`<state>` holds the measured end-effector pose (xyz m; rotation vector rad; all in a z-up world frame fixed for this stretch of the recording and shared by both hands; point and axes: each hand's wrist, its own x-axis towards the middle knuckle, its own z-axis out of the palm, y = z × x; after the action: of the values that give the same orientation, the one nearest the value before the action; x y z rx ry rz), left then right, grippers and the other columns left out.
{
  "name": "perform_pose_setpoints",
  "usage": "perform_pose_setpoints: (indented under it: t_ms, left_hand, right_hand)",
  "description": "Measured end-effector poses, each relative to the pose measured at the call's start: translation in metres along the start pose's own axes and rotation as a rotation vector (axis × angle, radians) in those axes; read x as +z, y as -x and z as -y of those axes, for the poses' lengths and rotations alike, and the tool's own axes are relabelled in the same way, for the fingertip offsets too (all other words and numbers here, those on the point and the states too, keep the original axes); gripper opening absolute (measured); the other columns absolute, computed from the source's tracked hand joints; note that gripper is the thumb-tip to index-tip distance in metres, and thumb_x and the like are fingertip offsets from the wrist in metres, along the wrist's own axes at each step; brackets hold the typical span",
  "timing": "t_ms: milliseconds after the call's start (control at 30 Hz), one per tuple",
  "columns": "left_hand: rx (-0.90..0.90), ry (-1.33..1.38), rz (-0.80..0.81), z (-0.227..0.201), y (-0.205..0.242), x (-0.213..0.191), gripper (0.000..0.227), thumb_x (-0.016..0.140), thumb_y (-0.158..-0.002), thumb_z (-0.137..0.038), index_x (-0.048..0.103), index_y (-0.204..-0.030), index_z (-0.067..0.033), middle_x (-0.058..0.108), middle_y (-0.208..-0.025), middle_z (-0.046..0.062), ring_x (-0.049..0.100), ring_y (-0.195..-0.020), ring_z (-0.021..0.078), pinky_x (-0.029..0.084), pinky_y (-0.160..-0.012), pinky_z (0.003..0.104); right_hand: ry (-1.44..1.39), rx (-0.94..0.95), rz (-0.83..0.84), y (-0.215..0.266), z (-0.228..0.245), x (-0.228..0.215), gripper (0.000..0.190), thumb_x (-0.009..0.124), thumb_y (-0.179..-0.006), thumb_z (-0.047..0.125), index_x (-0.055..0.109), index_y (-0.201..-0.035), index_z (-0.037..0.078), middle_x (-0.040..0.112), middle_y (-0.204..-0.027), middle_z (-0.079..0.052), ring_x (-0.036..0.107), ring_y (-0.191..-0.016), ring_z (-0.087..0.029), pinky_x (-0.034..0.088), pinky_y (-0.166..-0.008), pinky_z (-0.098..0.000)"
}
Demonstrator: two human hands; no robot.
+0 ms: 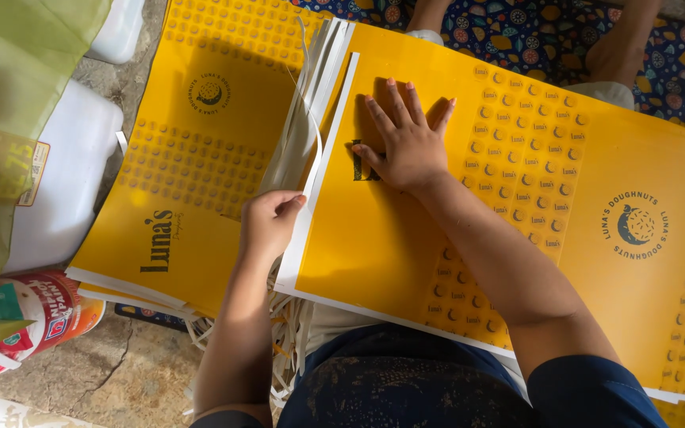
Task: Peeling off waste strips from die-cut cardboard doughnut boxes
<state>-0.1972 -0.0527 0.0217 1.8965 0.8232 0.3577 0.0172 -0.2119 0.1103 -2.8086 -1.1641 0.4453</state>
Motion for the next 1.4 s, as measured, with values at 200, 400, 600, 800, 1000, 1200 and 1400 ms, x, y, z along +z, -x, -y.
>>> perform_pose_setpoints:
  t_ms: [200, 400, 600, 800, 1000, 1200, 1400]
  left_hand:
    - [-0.200, 0.268, 0.099, -0.042, 0.020, -0.038, 0.013, 0.062, -0.098, 0.003, 0.072, -0.107, 0.0052, 0.075, -0.082, 0.014, 0.074, -0.067, 0.0191, 0.069, -0.063, 0.029]
    - [0.186, 0.051, 0.050, -0.025, 0.011, 0.002, 0.012, 0.071, -0.094, -0.014, 0.077, -0.089, -0.0048, 0.071, -0.074, 0.000, 0.060, -0.067, 0.0083, 0.049, -0.063, 0.025]
    - [0.253, 0.124, -0.058, -0.020, 0.024, 0.002, 0.011, 0.060, -0.100, -0.011, 0.068, -0.100, -0.0029, 0.068, -0.088, 0.006, 0.063, -0.078, 0.0163, 0.053, -0.068, 0.029]
    - [0.130, 0.307, 0.166, -0.028, 0.034, -0.010, 0.011, 0.061, -0.097, -0.004, 0.067, -0.106, -0.0049, 0.073, -0.098, 0.008, 0.069, -0.090, 0.0155, 0.059, -0.083, 0.025]
    - [0.114, 0.147, 0.087, 0.003, 0.034, -0.007, 0.015, 0.077, -0.087, -0.010, 0.077, -0.099, -0.0005, 0.067, -0.066, 0.007, 0.059, -0.059, 0.0128, 0.049, -0.053, 0.027]
    - [0.139, 0.246, -0.081, -0.014, 0.013, 0.002, 0.017, 0.079, -0.087, -0.013, 0.078, -0.103, -0.0048, 0.069, -0.075, 0.007, 0.061, -0.071, 0.0117, 0.054, -0.061, 0.029]
    - [0.123, 0.073, 0.085, -0.001, -0.043, -0.003, 0.030, 0.080, -0.082, -0.011, 0.076, -0.111, -0.0074, 0.071, -0.074, 0.004, 0.064, -0.064, 0.0146, 0.054, -0.058, 0.029]
  right_hand:
    - [-0.029, -0.094, -0.123, -0.005, -0.008, 0.013, 0.080, 0.031, -0.097, 0.070, 0.025, -0.164, 0.028, 0.005, -0.172, -0.007, 0.001, -0.158, -0.033, -0.004, -0.109, -0.0840]
    - [-0.032, -0.111, -0.172, -0.005, -0.011, 0.019, 0.079, 0.035, -0.098, 0.069, 0.030, -0.164, 0.025, 0.008, -0.172, -0.009, 0.005, -0.157, -0.034, -0.002, -0.108, -0.0850]
    - [-0.049, -0.112, -0.174, -0.005, -0.008, 0.016, 0.080, 0.030, -0.098, 0.071, 0.030, -0.163, 0.025, 0.011, -0.172, -0.009, 0.005, -0.157, -0.035, -0.006, -0.108, -0.0843]
    - [-0.028, -0.115, -0.211, -0.004, -0.007, 0.017, 0.078, 0.034, -0.099, 0.069, 0.035, -0.161, 0.022, 0.015, -0.171, -0.010, 0.007, -0.156, -0.036, -0.003, -0.105, -0.0878]
    - [0.121, -0.126, 0.058, 0.054, 0.040, 0.006, 0.087, 0.058, -0.091, 0.055, 0.019, -0.165, 0.032, 0.009, -0.174, -0.008, 0.004, -0.159, -0.036, -0.002, -0.110, -0.0861]
    - [0.031, -0.275, 0.174, 0.090, 0.066, -0.003, 0.072, 0.042, -0.101, 0.046, 0.015, -0.166, 0.031, 0.004, -0.174, -0.009, 0.000, -0.158, -0.038, -0.008, -0.104, -0.0884]
    - [0.092, -0.240, 0.148, 0.064, 0.065, 0.009, 0.072, 0.029, -0.102, 0.064, 0.011, -0.166, 0.035, 0.003, -0.174, -0.005, -0.002, -0.159, -0.036, -0.006, -0.104, -0.0906]
